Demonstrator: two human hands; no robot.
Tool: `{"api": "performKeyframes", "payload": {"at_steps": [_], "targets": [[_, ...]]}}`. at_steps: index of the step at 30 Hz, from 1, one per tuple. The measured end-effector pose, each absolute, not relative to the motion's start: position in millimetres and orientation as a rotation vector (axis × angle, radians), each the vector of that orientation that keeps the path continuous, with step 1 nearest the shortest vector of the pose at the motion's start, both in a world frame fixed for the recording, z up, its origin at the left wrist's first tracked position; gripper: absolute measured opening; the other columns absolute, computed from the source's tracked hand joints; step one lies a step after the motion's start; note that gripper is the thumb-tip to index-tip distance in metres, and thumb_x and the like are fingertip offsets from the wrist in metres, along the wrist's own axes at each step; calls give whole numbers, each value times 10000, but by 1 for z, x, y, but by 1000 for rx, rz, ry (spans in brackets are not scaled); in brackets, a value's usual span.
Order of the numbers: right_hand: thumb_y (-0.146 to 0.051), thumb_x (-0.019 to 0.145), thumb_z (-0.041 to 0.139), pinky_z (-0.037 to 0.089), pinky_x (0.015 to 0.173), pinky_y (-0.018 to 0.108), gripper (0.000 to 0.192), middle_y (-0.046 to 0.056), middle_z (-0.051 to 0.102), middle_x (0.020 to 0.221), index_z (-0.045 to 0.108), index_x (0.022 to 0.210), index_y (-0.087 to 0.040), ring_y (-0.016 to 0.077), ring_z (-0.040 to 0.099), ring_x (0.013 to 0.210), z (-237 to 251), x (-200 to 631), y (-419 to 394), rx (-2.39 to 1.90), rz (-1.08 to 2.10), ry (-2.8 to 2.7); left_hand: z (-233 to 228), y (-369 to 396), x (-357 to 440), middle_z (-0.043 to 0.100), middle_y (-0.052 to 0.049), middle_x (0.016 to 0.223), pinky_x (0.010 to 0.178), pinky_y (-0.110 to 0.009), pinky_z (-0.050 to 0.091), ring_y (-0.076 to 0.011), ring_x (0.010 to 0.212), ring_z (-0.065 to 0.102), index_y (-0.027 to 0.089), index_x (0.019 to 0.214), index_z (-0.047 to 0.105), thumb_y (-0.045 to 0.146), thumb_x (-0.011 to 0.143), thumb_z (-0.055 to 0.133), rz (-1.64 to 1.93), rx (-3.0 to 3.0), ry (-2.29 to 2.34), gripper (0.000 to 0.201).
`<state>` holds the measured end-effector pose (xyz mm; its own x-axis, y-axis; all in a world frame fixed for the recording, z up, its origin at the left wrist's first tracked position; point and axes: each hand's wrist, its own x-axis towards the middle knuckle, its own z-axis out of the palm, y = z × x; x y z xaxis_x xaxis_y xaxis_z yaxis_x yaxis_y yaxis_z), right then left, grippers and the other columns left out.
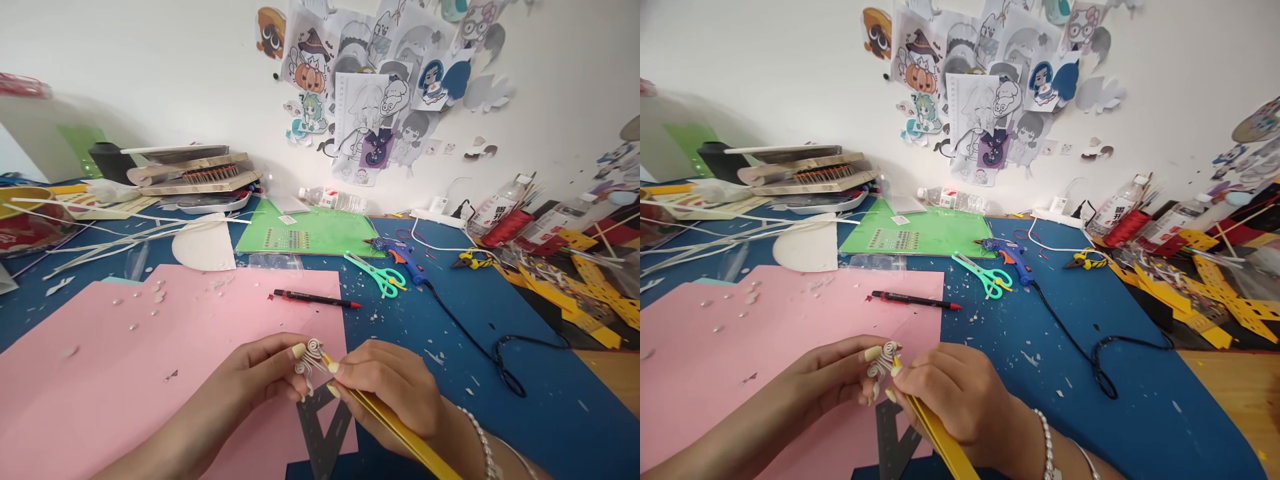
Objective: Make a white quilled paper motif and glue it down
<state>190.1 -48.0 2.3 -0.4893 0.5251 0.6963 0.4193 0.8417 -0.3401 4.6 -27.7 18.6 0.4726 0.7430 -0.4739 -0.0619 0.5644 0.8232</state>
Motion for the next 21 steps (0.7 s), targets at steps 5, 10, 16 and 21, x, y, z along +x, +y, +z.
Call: {"api": "performKeyframes", "payload": {"at_steps": [5,10,16,21], "targets": [[-102,747,506,476,572,223,147,42,602,714,504,889,-138,115,563,654,2,191,-49,-714,184,-2156,21,-30,9,598,-3,665,629,-234,409,-128,612,487,172,802,650,278,731,571,604,820,1005,150],[-97,740,513,475,579,233,169,49,607,741,508,903,-143,125,565,671,-2,191,-50,-700,205,-2156,19,-30,10,598,-2,662,624,-232,405,-129,605,492,169,787,643,305,718,578,582,863,983,165],[-96,738,519,472,576,226,162,48,605,728,514,894,-141,121,563,666,-2,191,-49,-707,205,-2130,20,-30,10,581,2,657,633,-233,400,-126,603,485,168,758,639,309,734,554,578,893,980,167],[-90,733,522,473,573,216,179,36,610,722,512,902,-145,110,561,652,1,190,-49,-717,179,-2112,21,-31,11,570,2,645,625,-231,400,-125,605,480,161,739,638,286,750,537,593,894,988,161]]}}
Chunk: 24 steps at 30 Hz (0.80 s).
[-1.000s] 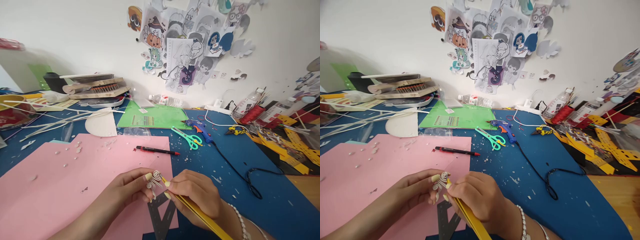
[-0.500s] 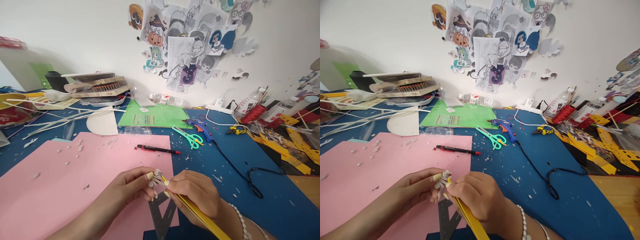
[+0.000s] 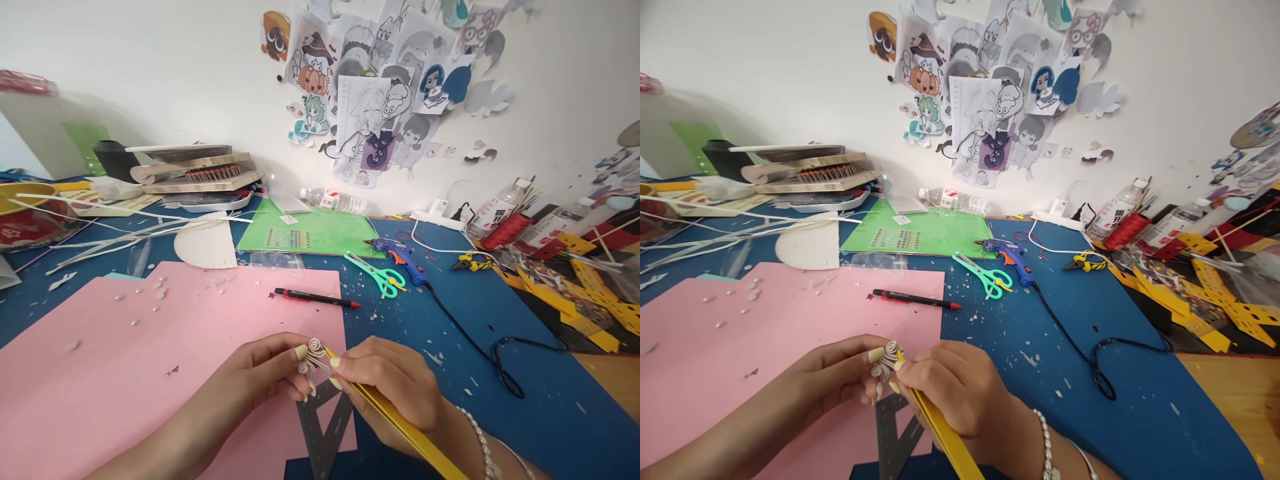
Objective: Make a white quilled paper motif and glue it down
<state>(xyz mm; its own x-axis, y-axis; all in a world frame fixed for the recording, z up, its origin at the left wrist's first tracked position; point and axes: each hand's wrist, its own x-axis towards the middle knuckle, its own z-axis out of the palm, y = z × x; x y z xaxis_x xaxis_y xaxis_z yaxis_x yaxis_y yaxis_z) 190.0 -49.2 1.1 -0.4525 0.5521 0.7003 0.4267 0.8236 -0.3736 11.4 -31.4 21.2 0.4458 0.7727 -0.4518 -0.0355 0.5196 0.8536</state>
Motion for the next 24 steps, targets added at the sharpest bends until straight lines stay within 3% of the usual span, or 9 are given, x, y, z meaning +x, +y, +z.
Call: {"api": "performKeyframes", "payload": {"at_steps": [6,14,21,24], "targets": [[-88,722,506,469,532,211,159,23,610,663,505,868,-154,104,558,581,11,187,-51,-745,139,-2083,24,-28,8,584,-11,703,667,-244,412,-132,635,492,168,818,641,292,746,554,563,874,965,168],[-97,733,463,453,532,201,159,13,617,674,499,871,-168,104,563,576,18,187,-51,-857,157,-2053,21,-30,9,574,9,624,633,-222,405,-122,583,492,172,781,639,320,712,585,601,859,1008,172],[-112,766,432,453,468,168,140,-12,569,637,467,886,-176,82,565,532,16,192,-54,-928,888,-1784,21,-30,10,592,17,573,605,-196,392,-110,562,498,163,694,594,329,703,591,605,851,1008,166],[-119,768,431,452,455,171,136,-19,558,606,456,889,-176,86,568,522,15,192,-53,-895,988,-1716,21,-30,10,591,16,558,597,-210,383,-122,557,501,168,672,589,345,689,598,602,870,1036,178]]}}
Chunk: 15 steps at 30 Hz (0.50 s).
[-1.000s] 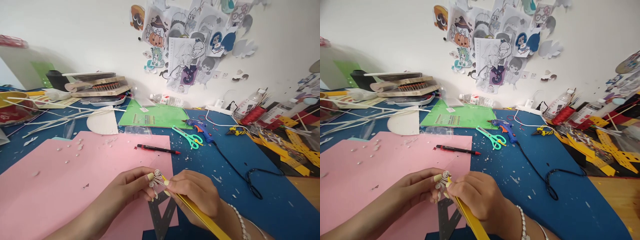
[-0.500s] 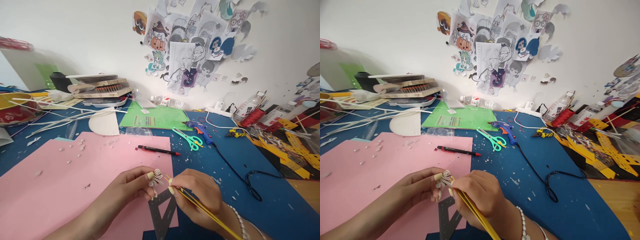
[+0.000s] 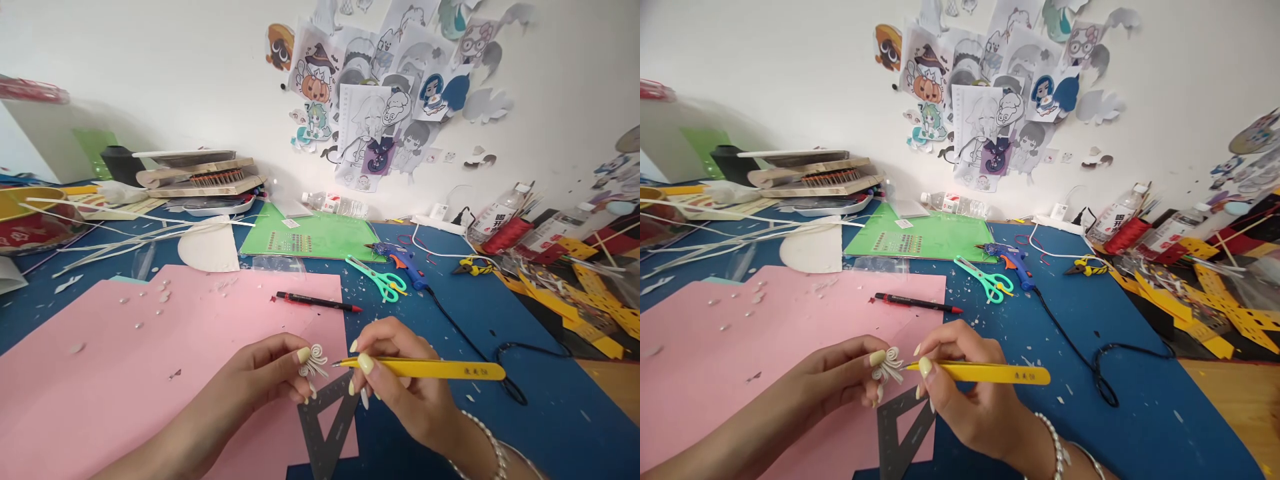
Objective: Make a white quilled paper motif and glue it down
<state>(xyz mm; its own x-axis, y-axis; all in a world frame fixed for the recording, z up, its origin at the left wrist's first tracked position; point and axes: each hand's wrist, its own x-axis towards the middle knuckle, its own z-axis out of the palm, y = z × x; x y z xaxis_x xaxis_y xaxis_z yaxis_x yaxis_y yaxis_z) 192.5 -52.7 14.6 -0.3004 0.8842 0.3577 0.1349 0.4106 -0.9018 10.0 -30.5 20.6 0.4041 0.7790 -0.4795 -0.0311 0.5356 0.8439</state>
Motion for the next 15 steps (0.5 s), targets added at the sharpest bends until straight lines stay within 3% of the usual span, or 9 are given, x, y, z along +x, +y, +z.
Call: {"api": "performKeyframes", "payload": {"at_steps": [15], "targets": [[-95,709,493,448,501,147,227,-25,597,666,476,918,-181,72,579,552,16,190,-52,-968,767,-1874,23,-29,9,577,22,531,577,-217,370,-119,520,505,160,646,582,358,666,606,559,914,1045,201]]}}
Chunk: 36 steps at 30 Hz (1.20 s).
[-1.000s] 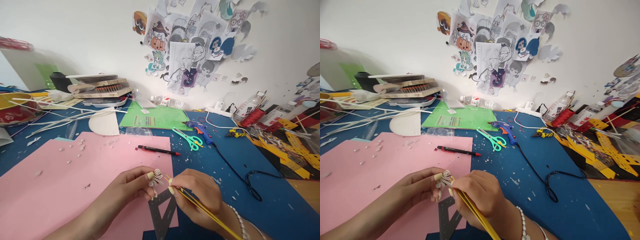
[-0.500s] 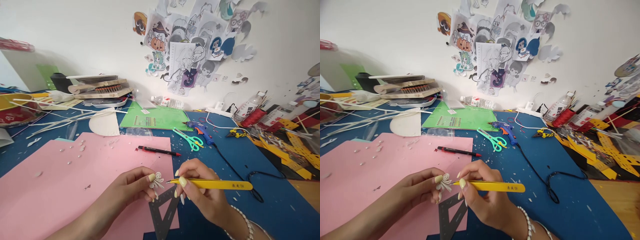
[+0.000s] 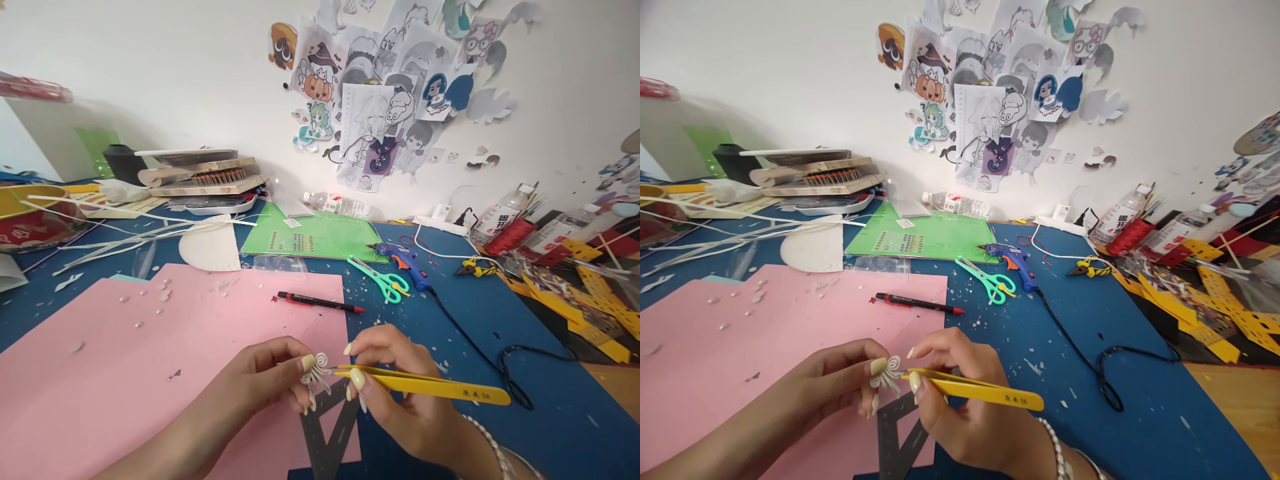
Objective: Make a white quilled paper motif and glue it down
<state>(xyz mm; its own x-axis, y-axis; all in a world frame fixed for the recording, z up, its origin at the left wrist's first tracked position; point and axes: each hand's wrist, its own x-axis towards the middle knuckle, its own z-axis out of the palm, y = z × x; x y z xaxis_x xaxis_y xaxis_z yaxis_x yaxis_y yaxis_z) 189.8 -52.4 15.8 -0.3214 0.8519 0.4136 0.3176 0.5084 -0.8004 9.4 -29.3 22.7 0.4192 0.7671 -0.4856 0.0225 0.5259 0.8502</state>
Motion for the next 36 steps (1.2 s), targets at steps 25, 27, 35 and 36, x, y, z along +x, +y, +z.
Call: {"api": "performKeyframes", "payload": {"at_steps": [25,27,35,36], "targets": [[-105,738,475,455,646,125,205,7,642,803,463,933,-167,78,607,736,22,190,-52,-963,567,-2111,18,-29,8,580,14,591,581,-213,370,-111,575,485,128,703,572,325,718,580,562,998,972,198],[-105,735,477,452,648,123,201,7,644,799,462,926,-166,75,607,725,21,190,-52,-958,570,-2116,18,-30,8,588,14,591,570,-208,370,-110,569,490,129,717,561,321,698,602,572,981,984,196],[-80,727,473,439,655,108,222,14,647,795,457,934,-159,64,603,709,22,188,-52,-894,530,-2154,20,-32,11,594,21,608,595,-218,382,-124,580,500,163,749,614,345,646,635,583,997,1056,210],[-79,728,472,438,655,108,226,15,647,795,458,938,-159,63,601,704,21,188,-52,-885,530,-2167,21,-33,11,599,19,621,610,-224,384,-131,594,505,173,753,625,352,649,629,582,1016,1072,208]]}}
